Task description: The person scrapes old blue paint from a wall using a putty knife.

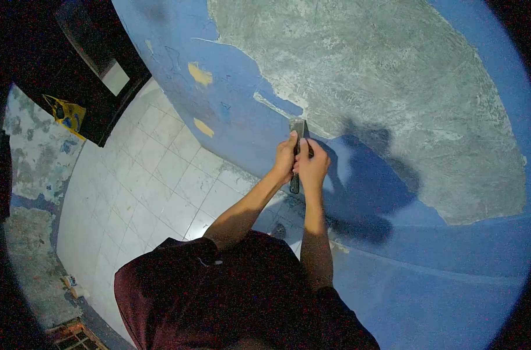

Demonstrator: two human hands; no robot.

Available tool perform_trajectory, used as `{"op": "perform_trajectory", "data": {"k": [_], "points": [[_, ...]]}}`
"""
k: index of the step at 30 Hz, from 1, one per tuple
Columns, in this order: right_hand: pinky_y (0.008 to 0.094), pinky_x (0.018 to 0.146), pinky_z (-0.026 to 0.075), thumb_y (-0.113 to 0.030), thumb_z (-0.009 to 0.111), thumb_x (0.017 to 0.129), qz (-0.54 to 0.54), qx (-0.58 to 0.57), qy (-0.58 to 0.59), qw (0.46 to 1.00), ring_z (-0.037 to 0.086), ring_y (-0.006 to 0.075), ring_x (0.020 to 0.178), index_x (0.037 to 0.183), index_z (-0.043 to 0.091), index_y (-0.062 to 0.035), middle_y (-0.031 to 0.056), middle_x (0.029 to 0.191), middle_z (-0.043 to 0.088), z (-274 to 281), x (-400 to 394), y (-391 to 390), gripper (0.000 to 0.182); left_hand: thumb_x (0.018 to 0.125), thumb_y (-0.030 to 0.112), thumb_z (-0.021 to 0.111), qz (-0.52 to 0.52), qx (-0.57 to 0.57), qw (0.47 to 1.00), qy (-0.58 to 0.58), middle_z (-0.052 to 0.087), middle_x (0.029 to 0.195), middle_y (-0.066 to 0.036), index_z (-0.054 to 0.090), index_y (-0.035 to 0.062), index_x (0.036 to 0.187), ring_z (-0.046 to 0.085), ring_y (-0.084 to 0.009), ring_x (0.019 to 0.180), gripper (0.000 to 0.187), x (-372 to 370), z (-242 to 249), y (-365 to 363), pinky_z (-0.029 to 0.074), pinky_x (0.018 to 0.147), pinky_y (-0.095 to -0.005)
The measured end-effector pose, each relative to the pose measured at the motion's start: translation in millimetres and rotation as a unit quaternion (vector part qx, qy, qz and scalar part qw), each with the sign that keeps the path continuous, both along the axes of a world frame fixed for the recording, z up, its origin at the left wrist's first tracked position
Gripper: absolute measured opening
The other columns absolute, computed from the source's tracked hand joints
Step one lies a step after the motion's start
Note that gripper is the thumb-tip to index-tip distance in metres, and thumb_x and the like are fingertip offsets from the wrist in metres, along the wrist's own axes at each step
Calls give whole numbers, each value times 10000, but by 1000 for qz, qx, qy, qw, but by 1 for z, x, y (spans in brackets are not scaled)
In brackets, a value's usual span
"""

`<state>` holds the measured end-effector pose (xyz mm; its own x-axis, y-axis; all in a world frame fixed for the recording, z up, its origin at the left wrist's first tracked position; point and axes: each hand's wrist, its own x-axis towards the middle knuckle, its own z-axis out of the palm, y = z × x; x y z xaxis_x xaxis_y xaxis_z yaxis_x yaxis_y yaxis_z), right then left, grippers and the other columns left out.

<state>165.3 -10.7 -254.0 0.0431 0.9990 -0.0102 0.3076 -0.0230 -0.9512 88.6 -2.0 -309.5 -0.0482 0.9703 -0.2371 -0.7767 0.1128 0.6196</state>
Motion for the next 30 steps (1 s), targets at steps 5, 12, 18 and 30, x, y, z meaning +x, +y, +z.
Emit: {"op": "perform_trajectory", "data": {"k": [5, 12, 18, 30], "points": [[320, 573, 464, -262, 623, 908, 28, 94, -9, 995, 602, 169, 567, 877, 676, 12, 99, 630, 632, -15, -16, 35, 281, 998, 431, 446, 13, 6, 999, 39, 463, 529, -1, 563, 70, 783, 397, -81, 366, 436, -5, 4, 2, 280, 310, -250], [412, 582, 441, -246, 564, 927, 6, 159, -82, 984, 587, 327, 571, 727, 588, 44, 193, 645, 609, -45, -26, 55, 353, 1005, 395, 445, 71, -30, 995, 60, 547, 591, -29, 604, 38, 840, 451, -91, 394, 424, 3, -6, 11, 304, 329, -254], [450, 620, 463, -238, 562, 919, -25, 134, -67, 988, 611, 402, 617, 708, 577, 53, 223, 668, 629, -30, -42, 47, 359, 1003, 401, 448, 7, -31, 995, 98, 534, 578, -31, 604, 35, 820, 433, -91, 374, 438, -28, 5, 4, 280, 311, -252], [439, 537, 407, -195, 579, 898, -75, 192, -62, 977, 565, 354, 536, 652, 522, 23, 219, 599, 556, -44, -46, 49, 334, 1003, 409, 460, -15, -7, 988, 151, 597, 762, -10, 623, 40, 829, 555, -94, 683, 440, -35, -32, 18, 470, 608, -261]]}}
